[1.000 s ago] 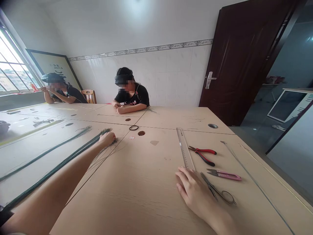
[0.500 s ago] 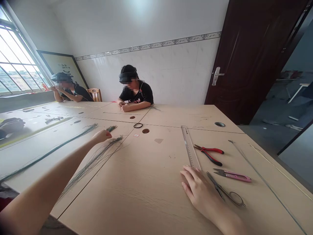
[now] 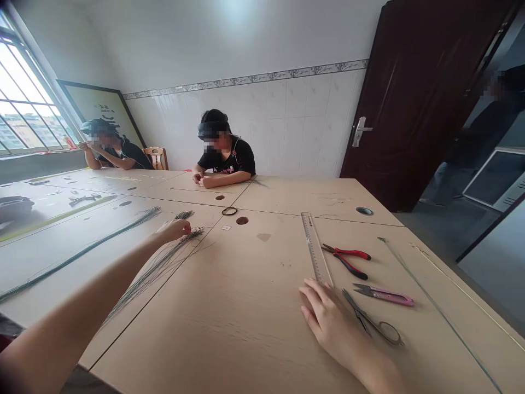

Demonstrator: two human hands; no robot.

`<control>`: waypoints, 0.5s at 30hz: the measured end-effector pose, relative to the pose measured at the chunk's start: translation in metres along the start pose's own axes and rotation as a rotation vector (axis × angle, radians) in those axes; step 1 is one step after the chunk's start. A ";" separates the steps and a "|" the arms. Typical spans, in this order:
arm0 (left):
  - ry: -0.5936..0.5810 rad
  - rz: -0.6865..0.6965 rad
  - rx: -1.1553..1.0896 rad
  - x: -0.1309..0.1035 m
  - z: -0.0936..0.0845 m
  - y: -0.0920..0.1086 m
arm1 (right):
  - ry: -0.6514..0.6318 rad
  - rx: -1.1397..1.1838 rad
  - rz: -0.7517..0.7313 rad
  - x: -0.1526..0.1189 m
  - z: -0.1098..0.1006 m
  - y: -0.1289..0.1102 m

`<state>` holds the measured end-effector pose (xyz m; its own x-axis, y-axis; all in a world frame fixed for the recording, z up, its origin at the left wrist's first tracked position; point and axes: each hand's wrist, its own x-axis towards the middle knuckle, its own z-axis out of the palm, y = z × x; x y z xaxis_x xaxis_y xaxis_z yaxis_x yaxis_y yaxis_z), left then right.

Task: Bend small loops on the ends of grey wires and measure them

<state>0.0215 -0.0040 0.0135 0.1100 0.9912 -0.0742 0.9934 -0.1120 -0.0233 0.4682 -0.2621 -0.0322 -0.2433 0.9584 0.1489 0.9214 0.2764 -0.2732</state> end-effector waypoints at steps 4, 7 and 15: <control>-0.016 0.027 0.030 -0.001 -0.003 0.005 | 0.022 -0.004 -0.019 0.001 0.001 0.001; -0.031 0.029 0.043 -0.002 -0.006 0.007 | 0.028 -0.005 -0.015 0.000 0.001 0.000; -0.017 0.019 0.040 -0.002 -0.010 0.014 | 0.030 0.006 -0.012 0.000 -0.001 -0.001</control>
<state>0.0357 -0.0065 0.0236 0.1282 0.9875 -0.0918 0.9890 -0.1342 -0.0618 0.4674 -0.2627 -0.0309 -0.2451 0.9525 0.1808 0.9167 0.2884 -0.2767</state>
